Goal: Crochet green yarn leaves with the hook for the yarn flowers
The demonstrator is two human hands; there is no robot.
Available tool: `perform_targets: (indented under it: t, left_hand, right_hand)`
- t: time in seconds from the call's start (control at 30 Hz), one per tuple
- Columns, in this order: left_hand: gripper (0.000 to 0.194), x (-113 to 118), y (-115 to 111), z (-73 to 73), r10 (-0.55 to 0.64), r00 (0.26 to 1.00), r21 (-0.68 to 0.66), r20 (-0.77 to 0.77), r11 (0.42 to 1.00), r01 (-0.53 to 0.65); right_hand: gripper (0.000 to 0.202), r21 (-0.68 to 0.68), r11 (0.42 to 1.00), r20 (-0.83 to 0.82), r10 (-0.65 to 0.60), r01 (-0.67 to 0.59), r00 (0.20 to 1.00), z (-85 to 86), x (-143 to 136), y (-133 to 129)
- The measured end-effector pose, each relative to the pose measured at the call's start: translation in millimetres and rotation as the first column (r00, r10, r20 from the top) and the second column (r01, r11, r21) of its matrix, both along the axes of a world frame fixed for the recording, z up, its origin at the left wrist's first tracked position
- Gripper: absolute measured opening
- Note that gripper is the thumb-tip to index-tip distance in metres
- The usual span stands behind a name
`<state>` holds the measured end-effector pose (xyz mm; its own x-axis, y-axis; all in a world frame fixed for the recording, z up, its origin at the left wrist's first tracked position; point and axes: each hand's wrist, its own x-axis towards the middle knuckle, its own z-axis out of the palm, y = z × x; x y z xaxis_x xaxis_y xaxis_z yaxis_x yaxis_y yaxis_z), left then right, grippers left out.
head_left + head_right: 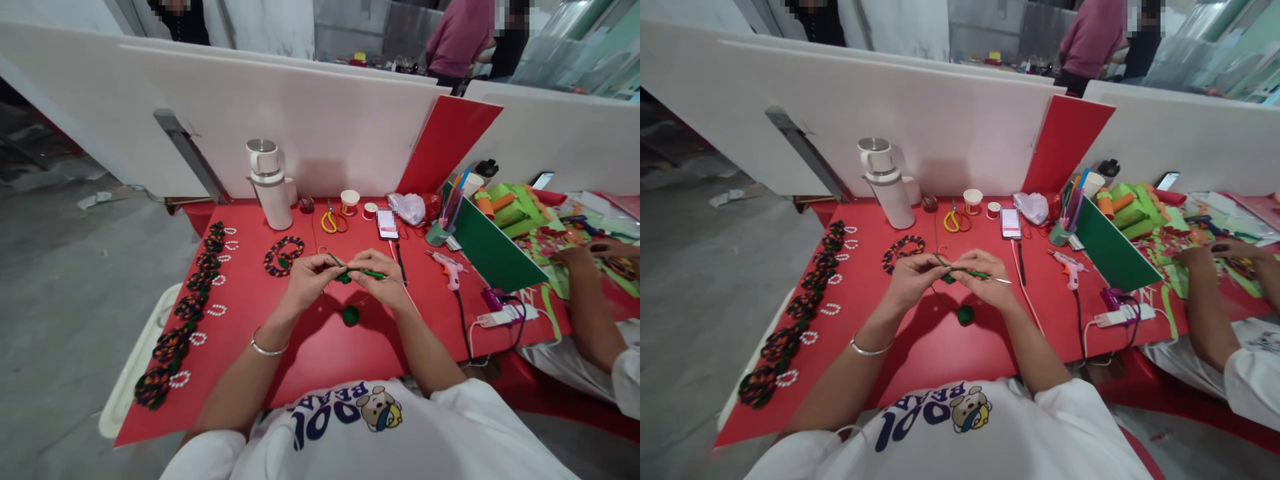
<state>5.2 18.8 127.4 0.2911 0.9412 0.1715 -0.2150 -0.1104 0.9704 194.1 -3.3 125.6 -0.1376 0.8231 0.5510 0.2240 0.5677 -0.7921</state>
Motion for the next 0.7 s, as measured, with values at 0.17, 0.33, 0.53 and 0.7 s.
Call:
perform_targets:
  t: [0.17,0.33,0.53,0.7]
  left_hand:
    - [0.028,16,1,5.5,-0.071,0.997,-0.005,-0.038,0.997,0.071]
    - [0.027,38,1,13.0,-0.087,0.993,0.051,-0.076,0.994,0.091]
    - [0.028,39,5,8.8,-0.096,0.995,-0.035,0.007,0.995,0.096]
    - [0.027,23,12,7.3,-0.137,0.99,-0.021,-0.036,0.99,0.137]
  right_hand:
    - [0.009,0.026,0.999,-0.021,0.023,-0.023,0.999,-5.6,22,-9]
    - [0.014,-0.143,0.99,-0.172,-0.043,0.019,0.984,-13.2,32,-18]
    - [0.014,-0.156,0.985,-0.252,-0.115,0.077,0.961,-17.1,26,-22]
    - [0.014,-0.092,0.995,-0.141,-0.046,0.033,0.989,-10.3,17,-15]
